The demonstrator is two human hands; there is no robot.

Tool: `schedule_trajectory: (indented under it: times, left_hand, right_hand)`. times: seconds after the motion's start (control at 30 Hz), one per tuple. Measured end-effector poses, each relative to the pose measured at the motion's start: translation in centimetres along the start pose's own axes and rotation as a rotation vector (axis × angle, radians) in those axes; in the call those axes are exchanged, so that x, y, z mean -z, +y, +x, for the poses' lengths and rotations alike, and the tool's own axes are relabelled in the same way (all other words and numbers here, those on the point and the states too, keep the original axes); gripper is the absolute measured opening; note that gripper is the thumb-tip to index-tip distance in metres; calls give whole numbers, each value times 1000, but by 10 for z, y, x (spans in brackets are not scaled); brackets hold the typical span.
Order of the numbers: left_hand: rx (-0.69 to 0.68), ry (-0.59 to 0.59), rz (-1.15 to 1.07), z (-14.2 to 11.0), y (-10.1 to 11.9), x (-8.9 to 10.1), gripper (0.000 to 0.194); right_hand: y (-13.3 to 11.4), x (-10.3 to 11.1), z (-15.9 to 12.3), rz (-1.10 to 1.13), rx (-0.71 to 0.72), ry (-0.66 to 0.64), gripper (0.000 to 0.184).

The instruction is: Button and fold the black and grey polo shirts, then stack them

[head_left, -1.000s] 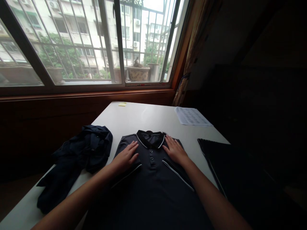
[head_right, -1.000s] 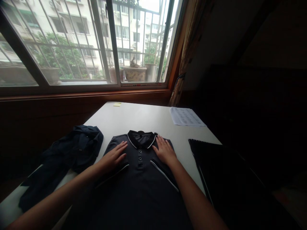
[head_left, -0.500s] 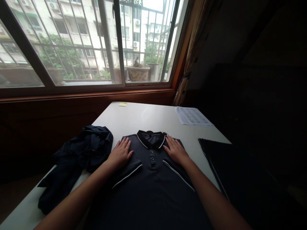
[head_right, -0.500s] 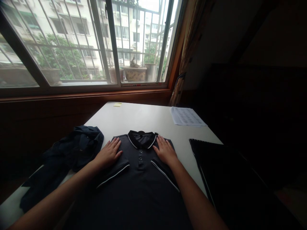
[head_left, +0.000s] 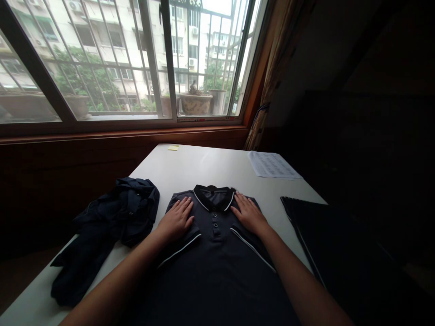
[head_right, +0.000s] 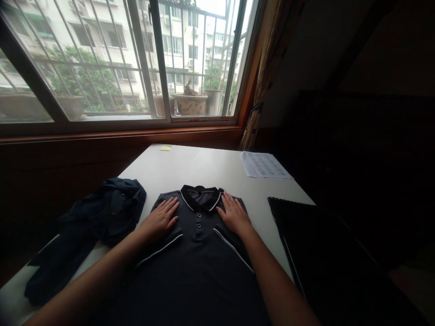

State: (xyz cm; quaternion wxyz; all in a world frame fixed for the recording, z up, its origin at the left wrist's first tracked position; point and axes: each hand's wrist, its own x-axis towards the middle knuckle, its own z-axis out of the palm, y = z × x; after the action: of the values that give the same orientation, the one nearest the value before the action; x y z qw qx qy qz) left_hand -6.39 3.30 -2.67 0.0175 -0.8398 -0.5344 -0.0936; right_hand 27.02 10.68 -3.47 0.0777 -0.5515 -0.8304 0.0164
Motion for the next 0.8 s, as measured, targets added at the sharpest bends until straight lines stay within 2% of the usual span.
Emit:
schedule_trajectory:
  times: [0.33, 0.53, 0.8]
  left_hand:
    - [-78, -59, -15, -12, 14, 12, 64]
    - [-77, -25, -27, -42, 36, 11, 61]
    - [-169, -64, -112, -78, 52, 27, 67]
  right_hand:
    - [2, -2, 1, 4, 1, 5, 71]
    - [1, -2, 1, 9, -1, -2, 70]
    - [3, -5, 2, 6, 4, 5, 70]
